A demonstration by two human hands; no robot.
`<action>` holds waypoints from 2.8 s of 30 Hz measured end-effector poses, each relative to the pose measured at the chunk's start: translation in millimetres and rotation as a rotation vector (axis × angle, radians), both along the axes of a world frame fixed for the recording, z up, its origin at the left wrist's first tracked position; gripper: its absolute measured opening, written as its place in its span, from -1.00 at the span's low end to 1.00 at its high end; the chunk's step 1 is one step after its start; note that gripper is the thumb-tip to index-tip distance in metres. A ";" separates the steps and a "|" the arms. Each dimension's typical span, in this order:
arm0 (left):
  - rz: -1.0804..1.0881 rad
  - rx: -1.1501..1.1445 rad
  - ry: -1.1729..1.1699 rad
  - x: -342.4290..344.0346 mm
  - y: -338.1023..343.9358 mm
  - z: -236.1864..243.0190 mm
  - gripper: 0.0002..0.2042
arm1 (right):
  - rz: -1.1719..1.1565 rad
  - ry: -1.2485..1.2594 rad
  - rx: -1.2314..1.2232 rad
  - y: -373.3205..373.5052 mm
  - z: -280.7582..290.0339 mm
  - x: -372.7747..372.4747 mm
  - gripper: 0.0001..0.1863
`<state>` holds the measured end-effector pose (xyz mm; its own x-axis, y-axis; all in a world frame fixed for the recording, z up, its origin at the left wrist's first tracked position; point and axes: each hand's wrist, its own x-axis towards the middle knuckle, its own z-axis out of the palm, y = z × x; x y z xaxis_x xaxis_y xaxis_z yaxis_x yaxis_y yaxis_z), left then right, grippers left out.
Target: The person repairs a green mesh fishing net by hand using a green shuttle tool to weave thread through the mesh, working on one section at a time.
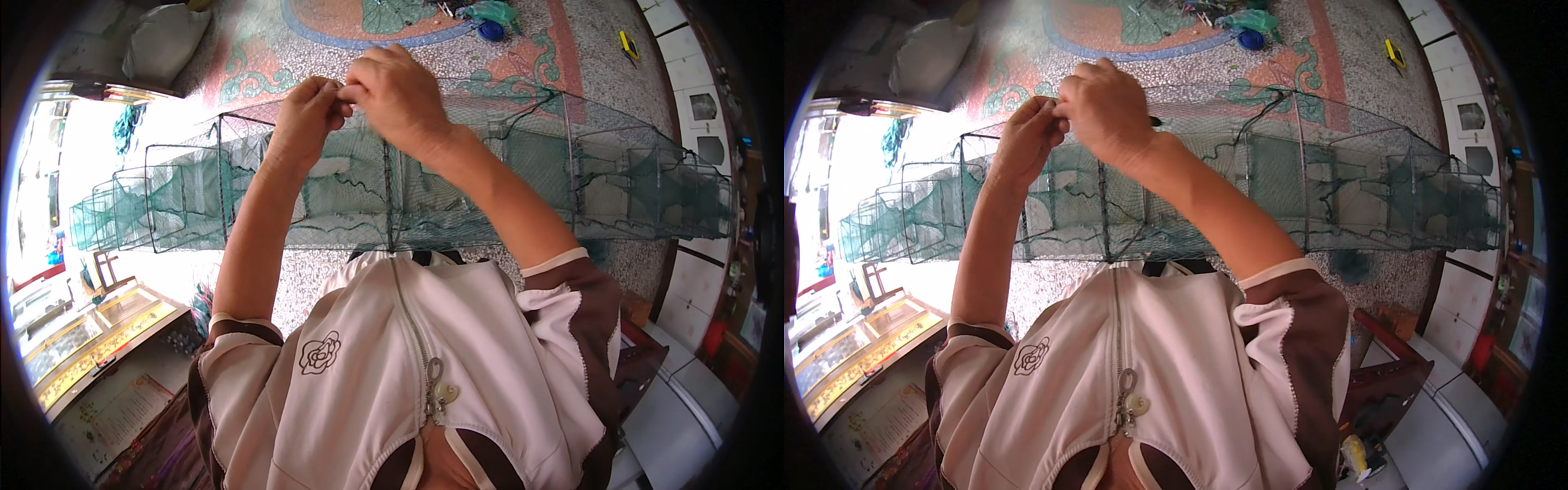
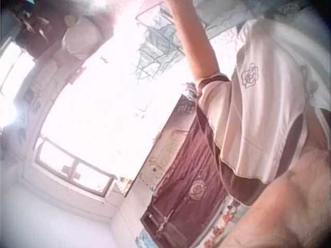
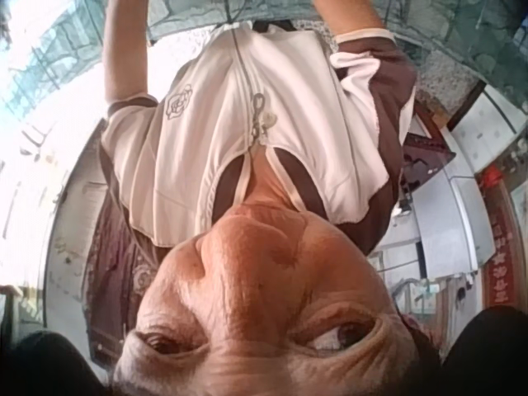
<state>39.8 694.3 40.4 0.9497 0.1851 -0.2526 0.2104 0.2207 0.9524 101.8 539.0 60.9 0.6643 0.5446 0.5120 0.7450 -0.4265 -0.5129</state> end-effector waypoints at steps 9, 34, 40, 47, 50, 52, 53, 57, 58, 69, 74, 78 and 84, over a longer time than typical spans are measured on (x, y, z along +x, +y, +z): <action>0.029 0.449 -0.163 -4.0 -22.8 5.7 -0.87 | 0.272 0.204 0.572 40.2 51.0 -17.9 -0.75; -0.115 0.423 -0.119 16.5 -6.8 36.6 -0.75 | 0.051 -0.005 0.344 -97.5 69.4 32.5 -0.83; -0.201 0.298 -0.128 35.7 9.4 42.1 -0.79 | -0.047 0.126 -0.040 -78.6 17.7 7.0 -0.96; -0.396 0.576 -0.174 48.4 12.2 33.8 -0.81 | -0.139 0.092 -0.020 -60.9 -13.9 2.9 -0.96; -0.426 0.595 -0.145 49.8 11.8 29.0 -0.83 | -0.126 0.160 0.052 -54.1 -24.2 2.5 -0.94; -0.434 0.609 -0.120 49.9 11.7 26.9 -0.84 | -0.118 0.242 0.162 -49.6 -30.4 1.3 -0.91; -0.431 0.625 -0.102 49.7 11.6 26.3 -0.84 | -0.117 0.301 0.207 -47.3 -32.9 0.4 -0.89; -0.459 0.633 -0.055 47.4 11.5 26.1 -0.84 | -0.099 0.346 0.293 -38.9 -40.4 -3.9 -0.86; -0.462 0.614 -0.064 46.8 11.4 26.5 -0.84 | -0.102 0.364 0.308 -36.5 -41.7 -4.9 -0.86; -0.525 0.675 -0.024 44.5 9.7 26.9 -0.82 | -0.013 0.270 0.346 -29.2 -34.1 -14.2 -0.82; -0.405 0.617 -0.120 40.2 8.2 18.2 -0.84 | -0.155 -0.005 -0.199 -24.2 -8.8 -7.5 -0.84; -0.295 0.571 -0.255 34.5 8.2 10.2 -0.84 | -0.095 0.115 -0.205 -12.7 7.7 15.3 -0.85; -0.296 0.234 -0.035 38.1 25.2 11.1 -0.88 | 0.047 0.425 -0.367 -7.1 20.3 38.5 -0.74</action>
<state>77.9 719.5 51.5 0.9780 -0.0495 -0.2026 0.1990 -0.0692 0.9775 140.3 531.9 81.2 0.7413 0.6708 -0.0237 0.5279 -0.6045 -0.5966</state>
